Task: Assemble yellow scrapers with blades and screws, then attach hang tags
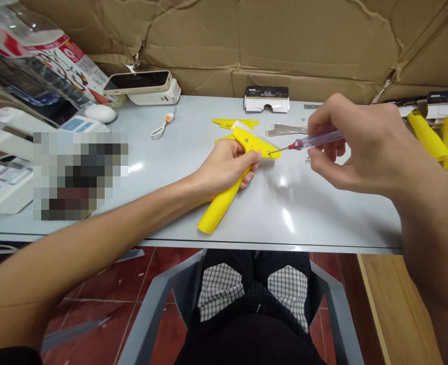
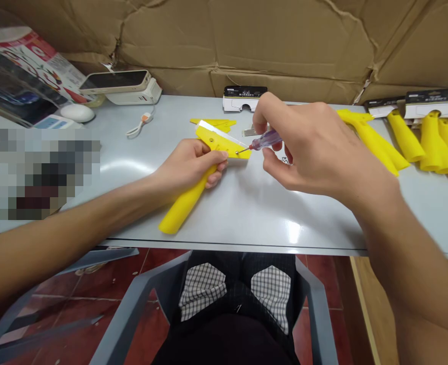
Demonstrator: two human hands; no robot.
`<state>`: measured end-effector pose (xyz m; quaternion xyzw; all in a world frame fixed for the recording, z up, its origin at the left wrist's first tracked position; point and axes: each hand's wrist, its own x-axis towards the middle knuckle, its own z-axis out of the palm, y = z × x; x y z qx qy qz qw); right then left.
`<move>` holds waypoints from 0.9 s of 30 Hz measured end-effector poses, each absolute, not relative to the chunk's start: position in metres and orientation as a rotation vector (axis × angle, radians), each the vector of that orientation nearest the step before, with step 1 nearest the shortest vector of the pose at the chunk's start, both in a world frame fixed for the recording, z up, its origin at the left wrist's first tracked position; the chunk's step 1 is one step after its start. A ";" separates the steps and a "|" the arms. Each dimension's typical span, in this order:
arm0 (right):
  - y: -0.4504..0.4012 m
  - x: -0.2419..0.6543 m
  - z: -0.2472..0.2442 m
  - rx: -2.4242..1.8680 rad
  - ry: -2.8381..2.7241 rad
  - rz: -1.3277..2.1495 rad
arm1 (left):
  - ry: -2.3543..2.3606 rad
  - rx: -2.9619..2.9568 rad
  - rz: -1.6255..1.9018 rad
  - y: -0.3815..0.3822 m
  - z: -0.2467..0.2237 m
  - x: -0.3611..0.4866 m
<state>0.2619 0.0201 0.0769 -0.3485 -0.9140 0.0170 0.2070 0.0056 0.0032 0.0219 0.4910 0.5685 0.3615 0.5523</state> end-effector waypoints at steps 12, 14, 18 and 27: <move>0.024 0.263 0.079 -1.157 -2.550 0.056 | 1.342 1.160 0.850 0.002 0.025 0.007; 0.024 0.262 0.079 -1.146 -2.576 -0.006 | 1.347 1.160 0.853 0.002 0.025 0.007; 0.024 0.264 0.079 -1.087 -2.565 0.080 | 1.342 1.160 0.858 0.003 0.023 0.006; 0.022 0.264 0.081 -1.141 -2.531 0.002 | 1.342 1.163 0.856 0.004 0.022 0.005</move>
